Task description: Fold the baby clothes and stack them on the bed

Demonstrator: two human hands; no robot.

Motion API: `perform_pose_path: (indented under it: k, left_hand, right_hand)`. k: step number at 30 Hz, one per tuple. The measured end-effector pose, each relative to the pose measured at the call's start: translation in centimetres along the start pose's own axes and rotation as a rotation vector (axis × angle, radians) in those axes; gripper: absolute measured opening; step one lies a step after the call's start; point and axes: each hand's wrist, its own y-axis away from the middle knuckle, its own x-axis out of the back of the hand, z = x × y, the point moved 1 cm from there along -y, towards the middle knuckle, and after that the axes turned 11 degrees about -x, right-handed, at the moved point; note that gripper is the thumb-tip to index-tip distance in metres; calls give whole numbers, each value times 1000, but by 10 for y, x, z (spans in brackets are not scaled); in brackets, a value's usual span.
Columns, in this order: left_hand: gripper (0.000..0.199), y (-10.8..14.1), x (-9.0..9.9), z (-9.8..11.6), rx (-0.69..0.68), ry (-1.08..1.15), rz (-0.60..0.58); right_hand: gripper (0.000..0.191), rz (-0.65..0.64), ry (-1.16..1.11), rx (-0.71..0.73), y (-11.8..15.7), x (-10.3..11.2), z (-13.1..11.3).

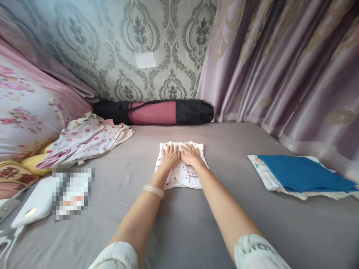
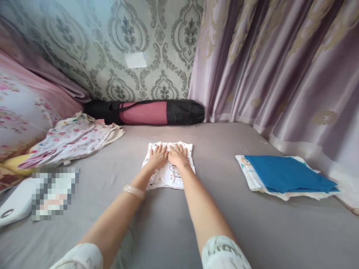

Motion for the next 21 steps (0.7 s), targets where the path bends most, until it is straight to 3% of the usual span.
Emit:
perform_pose_path:
  k: [2,4,7,11,16,21]
  left_hand:
    - [53,-2,8,-4,-62,-13,-32]
    - [49,-3,12,-10,-164,-70,11]
    - [51,-1,6,-21,-245,-118,67]
    - [57,2,-7,-28,-235,-105,50]
    - [58,-2,-1,-26,-224,-99,-26]
    - [59,-4,-1,-35,-258,-204,118]
  right_hand:
    - [54,27,29,72,0,7,1]
    - [54,76,42,173,-1,10,4]
    - [54,62,48,259,-2,4,11]
    - [53,52,46,265,-4,-8,18]
    - [54,-10,34,255,-7,-2,18]
    - [55,61,56,216,-12,7,27]
